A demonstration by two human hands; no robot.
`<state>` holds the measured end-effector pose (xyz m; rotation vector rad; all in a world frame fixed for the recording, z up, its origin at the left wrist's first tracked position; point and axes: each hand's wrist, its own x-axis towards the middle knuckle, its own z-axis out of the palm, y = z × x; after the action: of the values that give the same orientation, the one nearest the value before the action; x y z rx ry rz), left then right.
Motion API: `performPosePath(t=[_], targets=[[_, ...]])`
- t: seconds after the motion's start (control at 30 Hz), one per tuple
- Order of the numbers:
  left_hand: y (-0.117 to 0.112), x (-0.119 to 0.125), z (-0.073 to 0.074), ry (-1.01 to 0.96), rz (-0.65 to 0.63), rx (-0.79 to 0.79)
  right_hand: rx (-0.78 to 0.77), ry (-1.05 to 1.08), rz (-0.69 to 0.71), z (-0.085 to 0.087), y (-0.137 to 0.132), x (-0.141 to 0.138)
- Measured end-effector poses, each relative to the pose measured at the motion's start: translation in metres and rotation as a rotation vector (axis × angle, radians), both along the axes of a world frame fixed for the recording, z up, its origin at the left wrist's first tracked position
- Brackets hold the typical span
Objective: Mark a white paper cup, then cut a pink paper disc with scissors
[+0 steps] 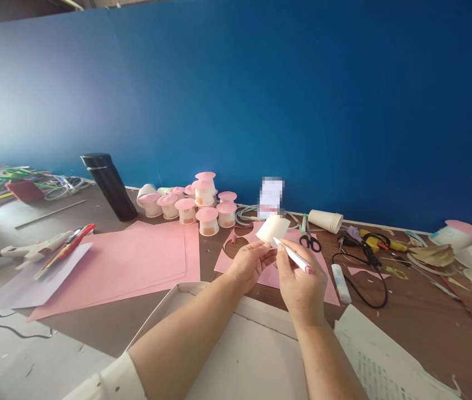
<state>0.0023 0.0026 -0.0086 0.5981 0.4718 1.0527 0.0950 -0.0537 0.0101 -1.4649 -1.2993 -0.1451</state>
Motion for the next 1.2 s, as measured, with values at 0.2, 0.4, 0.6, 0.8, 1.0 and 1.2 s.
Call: performPosePath(t=[0.2, 0.4, 0.6, 0.8, 1.0, 1.2], targets=[[-0.0003, -0.0003, 0.0003, -0.009, 0.002, -0.010, -0.004, 0.005, 0.009, -0.0018, 0.0007, 0.0005], [-0.0018, -0.0013, 0.0027, -0.010, 0.003, -0.020, -0.010, 0.013, 0.009, -0.0030, 0.0015, 0.0003], [-0.0024, -0.0017, 0.0039, -0.018, 0.007, -0.030, -0.008, 0.006, 0.005, -0.0030, 0.0013, -0.0004], [-0.0022, -0.0012, 0.0031, -0.039, -0.001, -0.016, -0.010, -0.007, 0.001, -0.0020, 0.0009, -0.0009], [-0.0024, -0.0010, 0.0040, -0.051, 0.001, -0.027, 0.000, 0.004, -0.003, -0.0047, 0.0016, -0.0004], [-0.0017, -0.0012, 0.0028, -0.061, 0.002, -0.028, 0.004, -0.042, -0.013, -0.0044, 0.0012, -0.0014]])
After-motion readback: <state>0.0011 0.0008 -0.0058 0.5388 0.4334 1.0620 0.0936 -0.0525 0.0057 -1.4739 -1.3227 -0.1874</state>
